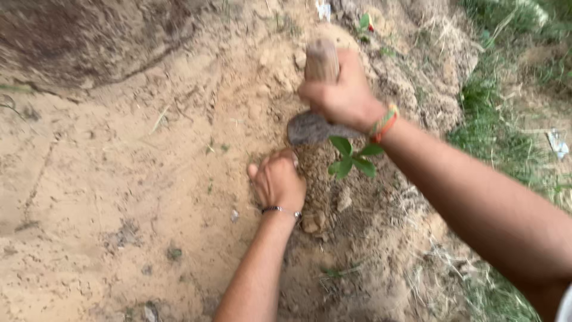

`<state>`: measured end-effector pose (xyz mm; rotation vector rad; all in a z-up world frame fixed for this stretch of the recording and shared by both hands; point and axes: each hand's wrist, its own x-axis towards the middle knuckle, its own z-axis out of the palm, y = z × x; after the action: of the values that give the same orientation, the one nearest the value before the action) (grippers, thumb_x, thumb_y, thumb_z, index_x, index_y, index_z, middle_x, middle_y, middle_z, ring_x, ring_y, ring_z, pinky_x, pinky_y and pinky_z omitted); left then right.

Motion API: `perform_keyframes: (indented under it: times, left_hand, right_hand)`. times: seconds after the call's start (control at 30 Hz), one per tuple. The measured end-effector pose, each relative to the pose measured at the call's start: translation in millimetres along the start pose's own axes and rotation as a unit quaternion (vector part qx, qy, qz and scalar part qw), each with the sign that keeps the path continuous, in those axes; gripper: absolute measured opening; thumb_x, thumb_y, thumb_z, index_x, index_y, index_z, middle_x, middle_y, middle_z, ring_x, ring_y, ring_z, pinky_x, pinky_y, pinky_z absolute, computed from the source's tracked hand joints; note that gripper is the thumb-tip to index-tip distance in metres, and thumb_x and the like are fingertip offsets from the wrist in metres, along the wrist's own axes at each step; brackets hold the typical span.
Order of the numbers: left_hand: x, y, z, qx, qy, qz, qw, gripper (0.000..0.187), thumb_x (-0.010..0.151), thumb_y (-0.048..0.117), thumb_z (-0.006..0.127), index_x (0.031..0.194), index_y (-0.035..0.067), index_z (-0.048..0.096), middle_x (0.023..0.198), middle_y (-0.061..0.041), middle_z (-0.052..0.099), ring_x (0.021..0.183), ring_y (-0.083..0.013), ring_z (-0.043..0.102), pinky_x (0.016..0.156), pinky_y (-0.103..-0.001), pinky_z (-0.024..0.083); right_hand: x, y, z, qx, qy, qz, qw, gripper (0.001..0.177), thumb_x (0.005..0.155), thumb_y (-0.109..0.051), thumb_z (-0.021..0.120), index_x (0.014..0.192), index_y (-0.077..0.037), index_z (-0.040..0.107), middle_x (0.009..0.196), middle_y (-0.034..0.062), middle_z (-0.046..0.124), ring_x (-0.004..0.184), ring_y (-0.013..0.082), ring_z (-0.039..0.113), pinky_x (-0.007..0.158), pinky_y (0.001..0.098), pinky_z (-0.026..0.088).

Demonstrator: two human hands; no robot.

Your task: The person digs a small hole in sandy soil using a trowel and then plants a small green seedling, packing the soil around its base by hand and using the trowel handle.

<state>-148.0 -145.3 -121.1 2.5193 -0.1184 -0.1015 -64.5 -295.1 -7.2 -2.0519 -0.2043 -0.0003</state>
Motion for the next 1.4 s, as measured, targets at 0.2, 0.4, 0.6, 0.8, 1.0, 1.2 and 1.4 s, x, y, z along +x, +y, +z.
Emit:
perform_keyframes:
  times: [0.2,0.4,0.6,0.8,1.0,1.2,1.4]
  left_hand:
    - [-3.3,0.6,2.7,0.005,-0.041,-0.025,0.999,0.028,0.080,-0.008,0.070,0.099,0.012,0.074,0.095,-0.004,0.075,0.088,-0.0167,0.068,0.090,-0.036,0.040]
    - [-1.3,1.6,-0.9,-0.007,-0.015,-0.016,1.000,0.029,0.077,-0.008,0.071,0.096,0.014,0.075,0.094,-0.004,0.075,0.092,-0.0173,0.067,0.090,-0.037,0.040]
    - [-6.6,12.7,-18.3,0.037,-0.067,-0.013,0.997,0.025,0.074,0.009,0.078,0.098,0.014,0.074,0.108,-0.004,0.071,0.105,-0.0207,0.062,0.091,-0.039,0.038]
    - [5.4,38.0,-36.6,0.095,-0.181,-0.086,0.975,0.020,0.081,0.017,0.078,0.101,0.016,0.074,0.119,-0.006,0.064,0.115,-0.0203,0.056,0.097,-0.038,0.036]
    - [4.7,52.3,-40.3,0.076,-0.226,-0.104,0.966,0.014,0.085,0.025,0.077,0.096,0.017,0.078,0.122,-0.005,0.063,0.117,-0.0200,0.055,0.100,-0.036,0.036]
    - [3.2,44.8,-36.6,0.014,-0.212,-0.145,0.966,0.015,0.092,0.030,0.072,0.096,0.017,0.077,0.112,-0.006,0.068,0.112,-0.0213,0.058,0.100,-0.038,0.035]
    - [0.3,33.7,-25.2,0.029,-0.210,-0.149,0.966,0.015,0.093,0.029,0.069,0.090,0.018,0.078,0.096,-0.006,0.073,0.099,-0.0192,0.065,0.096,-0.037,0.037]
  right_hand:
    - [6.0,-21.5,-16.2,0.055,0.029,-0.084,0.994,0.017,0.084,-0.003,0.067,0.071,-0.007,0.056,0.065,0.0028,0.060,0.053,0.0112,0.061,0.045,0.0225,0.050]
    - [-1.1,1.2,10.4,-0.035,-0.020,-0.056,0.998,0.018,0.079,-0.007,0.070,0.069,-0.008,0.055,0.067,0.0000,0.062,0.057,0.0092,0.059,0.052,0.0244,0.050]
    - [4.7,6.4,-7.0,0.009,0.004,-0.109,0.994,0.014,0.081,-0.006,0.069,0.075,-0.006,0.056,0.073,-0.0014,0.062,0.061,0.0090,0.062,0.055,0.0253,0.053]
    - [5.0,6.7,18.7,0.010,-0.042,-0.015,0.999,0.018,0.081,-0.010,0.076,0.078,-0.003,0.059,0.068,0.0012,0.064,0.056,0.0110,0.060,0.049,0.0254,0.049]
    - [-3.9,-27.5,13.3,0.020,0.010,0.032,0.999,0.033,0.088,-0.037,0.079,0.086,-0.013,0.056,0.067,-0.0022,0.063,0.054,0.0069,0.062,0.045,0.0231,0.053]
    - [-11.2,-19.3,24.8,0.002,0.079,-0.113,0.990,0.045,0.099,-0.029,0.078,0.074,-0.010,0.045,0.068,-0.0032,0.048,0.059,0.0087,0.044,0.054,0.0260,0.041]
    - [6.1,-12.5,11.7,0.021,0.103,-0.198,0.975,0.040,0.098,-0.012,0.076,0.069,-0.009,0.049,0.066,-0.0039,0.053,0.059,0.0083,0.048,0.056,0.0264,0.041]
